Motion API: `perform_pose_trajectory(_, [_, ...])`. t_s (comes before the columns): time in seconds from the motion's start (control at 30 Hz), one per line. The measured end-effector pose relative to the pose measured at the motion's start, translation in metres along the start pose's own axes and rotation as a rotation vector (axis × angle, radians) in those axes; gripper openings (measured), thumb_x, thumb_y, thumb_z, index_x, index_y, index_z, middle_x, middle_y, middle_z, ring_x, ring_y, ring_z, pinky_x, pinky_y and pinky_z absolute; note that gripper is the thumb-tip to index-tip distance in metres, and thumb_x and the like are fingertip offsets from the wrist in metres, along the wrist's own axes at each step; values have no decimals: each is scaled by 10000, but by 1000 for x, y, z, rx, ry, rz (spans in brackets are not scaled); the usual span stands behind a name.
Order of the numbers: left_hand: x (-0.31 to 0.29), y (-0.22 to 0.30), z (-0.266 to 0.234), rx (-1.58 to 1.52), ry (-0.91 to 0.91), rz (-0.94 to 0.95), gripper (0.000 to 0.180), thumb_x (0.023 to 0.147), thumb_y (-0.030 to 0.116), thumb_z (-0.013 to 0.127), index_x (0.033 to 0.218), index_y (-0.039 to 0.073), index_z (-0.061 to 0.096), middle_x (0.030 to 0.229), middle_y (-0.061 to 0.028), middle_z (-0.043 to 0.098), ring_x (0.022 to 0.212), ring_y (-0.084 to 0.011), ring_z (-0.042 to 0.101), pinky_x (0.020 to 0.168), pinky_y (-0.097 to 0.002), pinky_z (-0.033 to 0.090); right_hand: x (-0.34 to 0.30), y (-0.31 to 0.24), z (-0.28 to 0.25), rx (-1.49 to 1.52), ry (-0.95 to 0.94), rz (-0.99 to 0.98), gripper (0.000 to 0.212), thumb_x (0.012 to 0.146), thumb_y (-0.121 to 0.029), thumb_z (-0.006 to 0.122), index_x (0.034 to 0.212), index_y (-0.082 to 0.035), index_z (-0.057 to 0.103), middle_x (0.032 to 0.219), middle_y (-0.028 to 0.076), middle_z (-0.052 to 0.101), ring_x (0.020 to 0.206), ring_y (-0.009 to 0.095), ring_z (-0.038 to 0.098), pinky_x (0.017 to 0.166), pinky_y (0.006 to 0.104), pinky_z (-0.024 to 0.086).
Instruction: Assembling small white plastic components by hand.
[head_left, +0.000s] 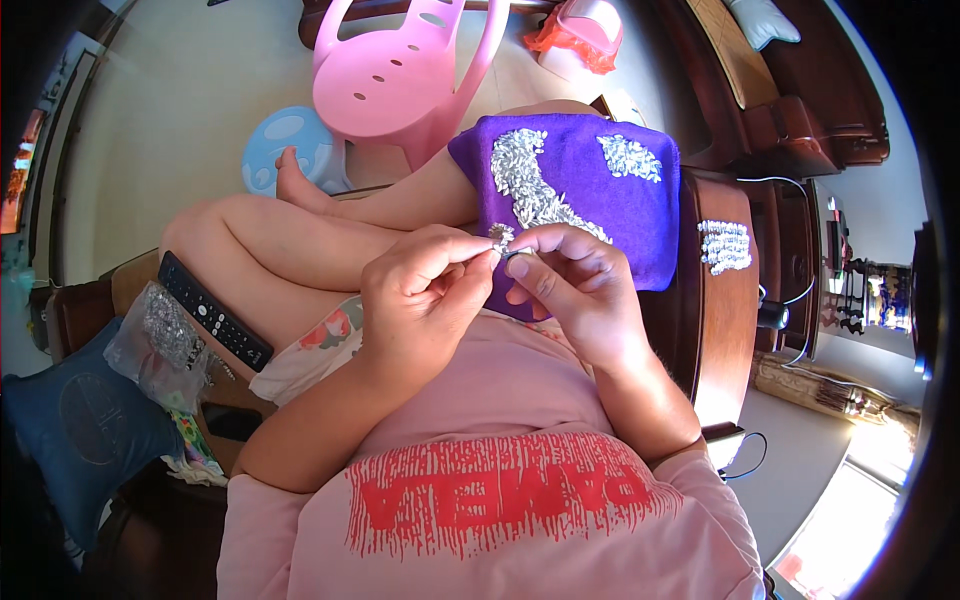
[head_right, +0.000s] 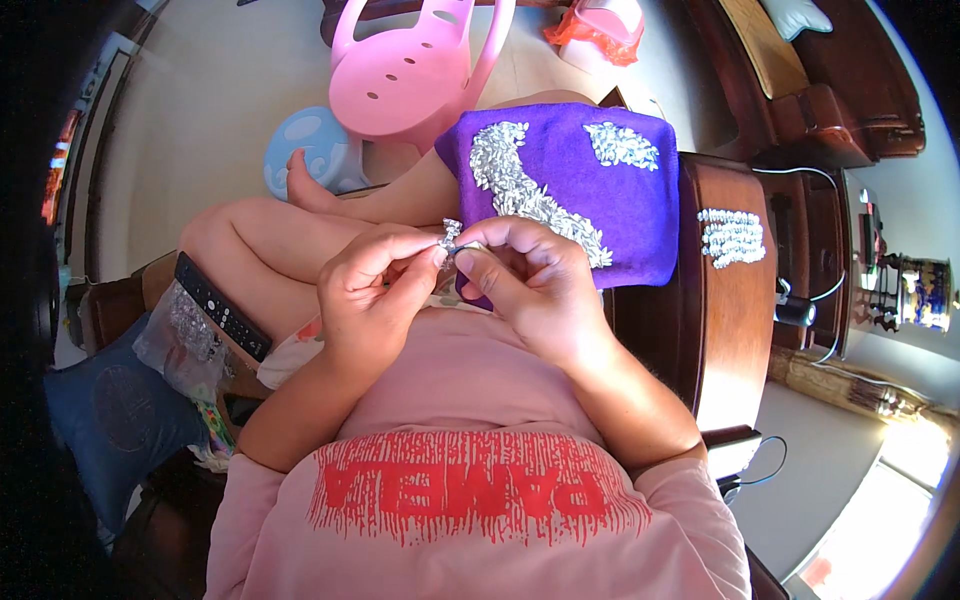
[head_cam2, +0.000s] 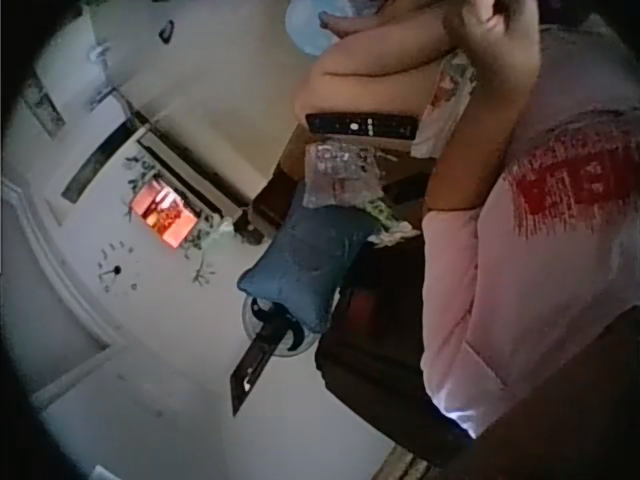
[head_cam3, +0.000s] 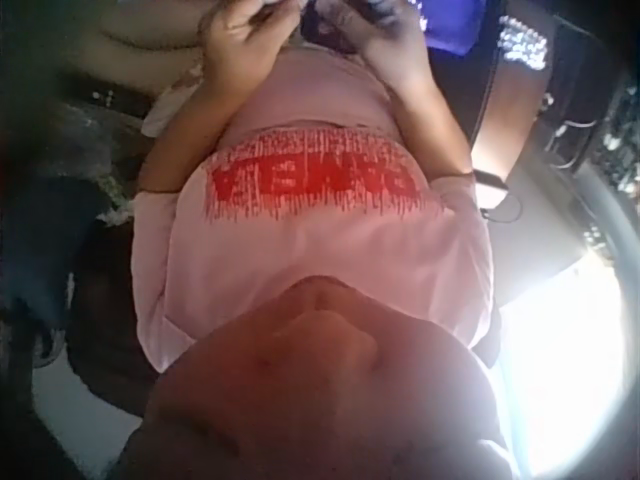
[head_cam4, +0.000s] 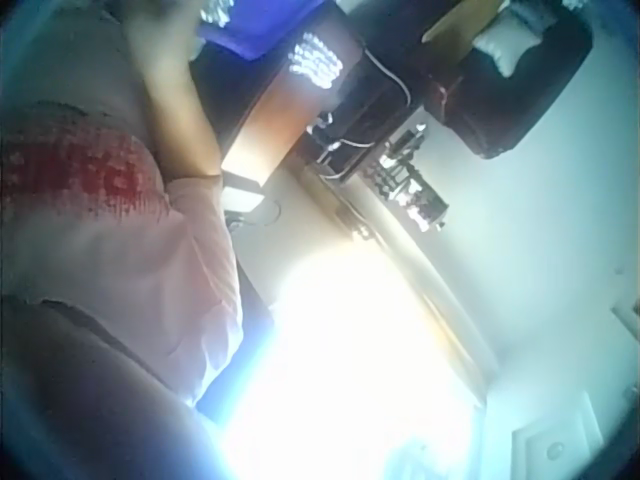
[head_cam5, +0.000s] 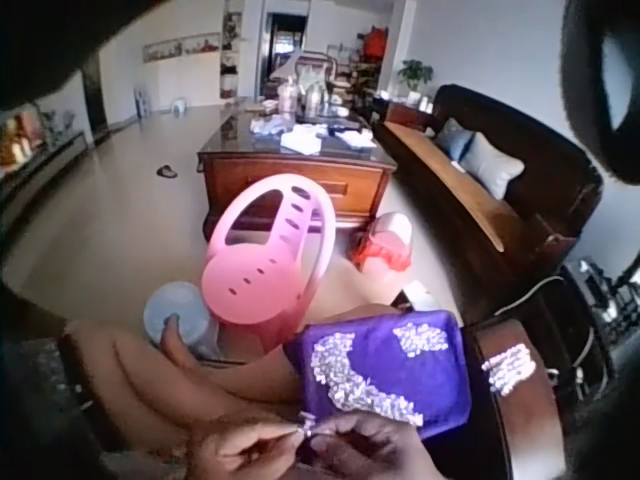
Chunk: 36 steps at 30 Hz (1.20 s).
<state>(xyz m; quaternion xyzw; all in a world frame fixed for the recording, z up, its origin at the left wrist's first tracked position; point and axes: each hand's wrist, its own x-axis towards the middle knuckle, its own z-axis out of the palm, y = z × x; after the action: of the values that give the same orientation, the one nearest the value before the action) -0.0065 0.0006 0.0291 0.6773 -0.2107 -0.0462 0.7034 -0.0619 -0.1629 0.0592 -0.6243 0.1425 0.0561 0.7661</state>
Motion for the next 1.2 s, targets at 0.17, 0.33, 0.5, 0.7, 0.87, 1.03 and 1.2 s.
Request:
perform_pose_trajectory(0.17, [0,-4,2,-8,18,5,103,871,-95,670,967,-64,691,830,-70,663,692,-60,586,579,-208,479,0,9,3,-264,101,-103,122,937,16,658,1059,18,665,879,27,654,767,64,607,677,220,504])
perform_pose_trajectory(0.33, [1,-5,1,50,7,39,95,880,-83,667,970,-64,690,828,-69,664,691,-57,585,578,-211,477,2,8,3,-250,91,-64,127,939,10,659,1065,18,664,878,28,653,766,66,607,676,219,503])
perform_pose_trajectory(0.5, [2,-2,-2,-125,4,-79,81,916,-38,662,988,-53,697,803,-40,661,682,-42,574,571,-209,467,4,-1,-5,-81,-3,-5,136,959,-31,656,1090,7,665,900,21,660,769,63,615,680,209,512])
perform_pose_trajectory(0.7, [2,-3,-7,-249,-70,-342,96,941,11,670,1022,-25,707,790,1,659,686,-17,559,574,-190,447,2,1,-8,-56,-27,-14,148,979,-57,641,1115,-5,665,919,6,673,765,58,621,671,197,511])
perform_pose_trajectory(0.87, [1,-3,-3,-278,-51,-260,85,936,-14,666,1017,-28,686,815,-15,672,694,-27,568,590,-194,462,2,-2,-7,-95,-18,-25,146,974,-54,647,1111,-7,667,887,-1,671,763,54,624,658,197,506])
perform_pose_trajectory(1.03, [-2,-6,0,-202,-14,-128,84,914,-59,664,997,-45,672,865,-45,671,721,-43,586,614,-200,484,2,-3,-8,-98,-18,34,143,971,-44,647,1108,-12,670,894,-2,667,771,50,624,643,192,495])
perform_pose_trajectory(1.2, [2,-2,1,-31,-24,17,104,897,-83,665,997,-56,669,903,-66,666,752,-50,600,615,-203,488,3,2,-4,-159,27,-20,132,947,-18,666,1078,-6,676,906,8,662,756,49,613,617,196,478])
